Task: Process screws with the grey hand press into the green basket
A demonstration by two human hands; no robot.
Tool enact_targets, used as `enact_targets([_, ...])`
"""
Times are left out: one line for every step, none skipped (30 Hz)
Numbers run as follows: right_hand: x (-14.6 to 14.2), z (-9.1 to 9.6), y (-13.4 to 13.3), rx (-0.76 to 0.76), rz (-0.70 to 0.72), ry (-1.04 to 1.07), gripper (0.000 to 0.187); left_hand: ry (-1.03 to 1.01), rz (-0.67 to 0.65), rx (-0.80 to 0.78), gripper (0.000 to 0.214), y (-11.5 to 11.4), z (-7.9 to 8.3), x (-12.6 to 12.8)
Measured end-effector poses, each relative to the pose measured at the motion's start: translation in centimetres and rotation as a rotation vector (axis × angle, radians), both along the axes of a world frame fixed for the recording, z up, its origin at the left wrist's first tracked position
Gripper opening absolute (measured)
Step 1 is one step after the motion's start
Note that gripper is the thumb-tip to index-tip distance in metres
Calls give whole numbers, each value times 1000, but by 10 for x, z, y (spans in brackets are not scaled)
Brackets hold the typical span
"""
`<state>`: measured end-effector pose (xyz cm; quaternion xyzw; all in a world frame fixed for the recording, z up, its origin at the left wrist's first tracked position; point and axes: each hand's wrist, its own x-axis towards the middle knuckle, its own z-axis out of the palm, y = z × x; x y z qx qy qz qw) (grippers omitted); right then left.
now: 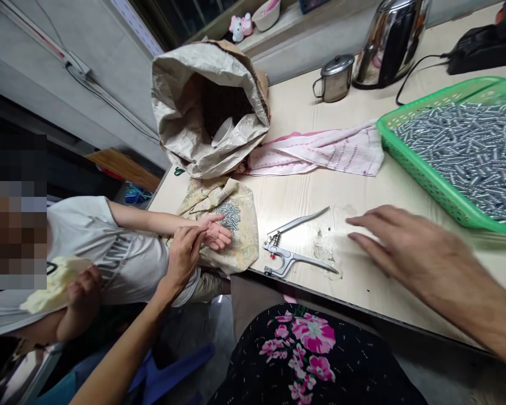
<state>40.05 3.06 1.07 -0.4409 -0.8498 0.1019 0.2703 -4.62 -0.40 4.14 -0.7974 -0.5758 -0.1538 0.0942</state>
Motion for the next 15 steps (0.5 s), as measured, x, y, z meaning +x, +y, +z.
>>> enact_targets([-11, -4, -3, -24, 2, -18, 37, 2, -32, -35, 28, 0, 0, 0])
enact_targets([-20, -6, -5, -46, 10, -31, 38, 21, -75, -73, 28, 0, 0, -1])
enact_targets([-28, -8, -7, -63, 19, -34, 38, 49, -122, -113, 30, -1, -1, -3])
enact_targets([-34, -8, -8, -76, 27, -31, 38, 78, -167, -148, 31, -1, 0, -5])
enact_targets([-39, -8, -10, -85, 32, -33, 38, 102, -204, -173, 32, -2, 0, -7])
enact_targets([-43, -8, -11, -92, 38, -35, 38, 120, -235, -198, 33, -3, 1, -10])
enact_targets([-48, -8, -12, -99, 48, -34, 38, 134, -260, -225, 34, -4, 1, -13])
enact_targets([-52, -8, -14, -108, 62, -32, 37, 148, -277, -257, 36, -6, 2, -17])
enact_targets([-56, -9, -15, -118, 83, -29, 37, 163, -292, -289, 37, -7, 3, -21])
enact_targets([-61, -11, -17, -127, 107, -27, 36, 179, -303, -323, 39, -9, 4, -25])
enact_targets([-66, -14, -19, -137, 132, -30, 35, 194, -304, -351, 41, -10, 4, -29])
enact_targets([-70, -18, -20, -151, 157, -40, 33, 206, -298, -370, 42, -11, 4, -33])
enact_targets([-74, -22, -22, -164, 177, -54, 31, 214, -288, -382, 43, -13, 4, -37])
enact_targets([-77, -27, -23, -176, 189, -68, 30, 218, -278, -389, 43, -14, 4, -42])
enact_targets([-79, -32, -24, -183, 194, -78, 28, 222, -268, -382, 42, -16, 3, -46])
